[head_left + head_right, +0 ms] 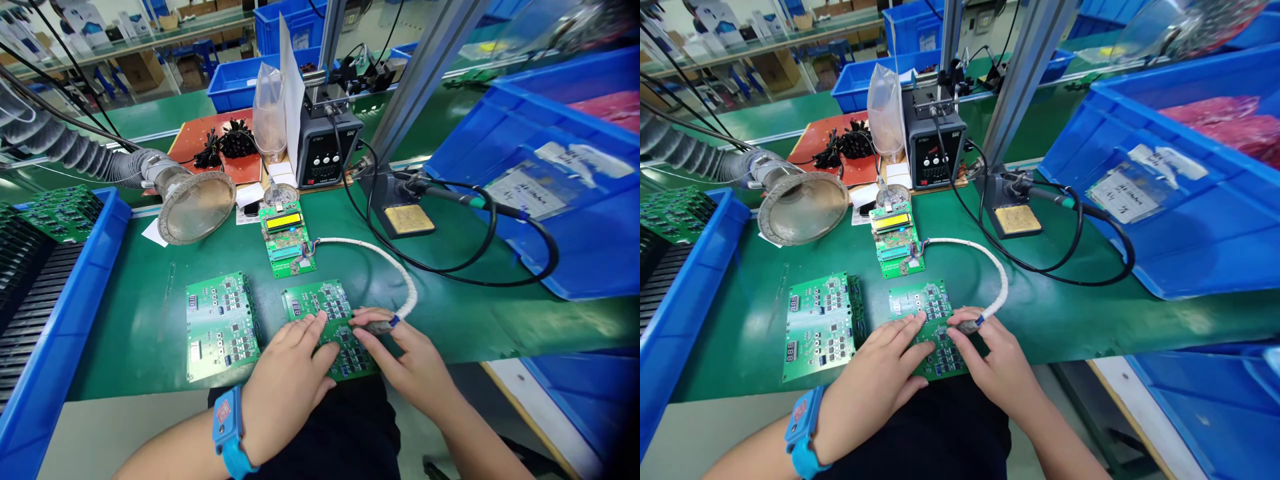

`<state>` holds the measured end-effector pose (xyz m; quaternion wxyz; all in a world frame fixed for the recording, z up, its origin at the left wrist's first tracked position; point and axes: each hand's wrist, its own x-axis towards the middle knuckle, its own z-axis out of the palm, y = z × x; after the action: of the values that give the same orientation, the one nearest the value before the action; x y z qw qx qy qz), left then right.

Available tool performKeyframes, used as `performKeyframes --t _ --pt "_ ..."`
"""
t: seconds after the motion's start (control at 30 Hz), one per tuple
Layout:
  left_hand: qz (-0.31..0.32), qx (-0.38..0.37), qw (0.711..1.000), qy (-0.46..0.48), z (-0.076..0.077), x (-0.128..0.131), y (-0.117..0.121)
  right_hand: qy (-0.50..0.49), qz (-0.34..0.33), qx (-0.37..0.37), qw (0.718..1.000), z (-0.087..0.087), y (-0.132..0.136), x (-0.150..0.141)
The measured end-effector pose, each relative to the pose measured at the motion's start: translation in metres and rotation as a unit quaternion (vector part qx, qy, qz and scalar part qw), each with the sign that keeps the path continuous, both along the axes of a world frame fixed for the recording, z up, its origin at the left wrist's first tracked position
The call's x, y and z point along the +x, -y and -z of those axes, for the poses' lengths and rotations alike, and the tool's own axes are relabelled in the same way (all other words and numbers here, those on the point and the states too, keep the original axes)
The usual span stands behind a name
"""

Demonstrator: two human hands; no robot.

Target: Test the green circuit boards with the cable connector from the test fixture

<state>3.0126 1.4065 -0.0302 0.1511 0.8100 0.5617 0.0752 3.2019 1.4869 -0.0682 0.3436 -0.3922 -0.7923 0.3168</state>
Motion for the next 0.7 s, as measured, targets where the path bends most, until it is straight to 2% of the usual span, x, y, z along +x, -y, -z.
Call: performKeyframes --t 0.17,0.37,0.5,0.7 --pt "-0.014 0.016 1.000 0.007 -0.006 0.004 -0.006 -0.002 -0.011 -0.010 1.000 0.004 0.000 0.004" --pt "-0.062 0.003 0.996 -0.058 0.002 0.010 -0.010 -0.004 -0.002 -0.017 1.000 0.005 0.000 0.002" --pt "-0.062 0.012 0.994 -0.087 0.007 0.011 -0.009 -0.004 0.000 -0.015 1.000 0.004 -0.001 0.001" --pt "-0.043 0.019 0.995 -0.093 -0.001 0.008 -0.016 0.002 -0.009 -0.009 1.000 0.006 -0.001 0.003"
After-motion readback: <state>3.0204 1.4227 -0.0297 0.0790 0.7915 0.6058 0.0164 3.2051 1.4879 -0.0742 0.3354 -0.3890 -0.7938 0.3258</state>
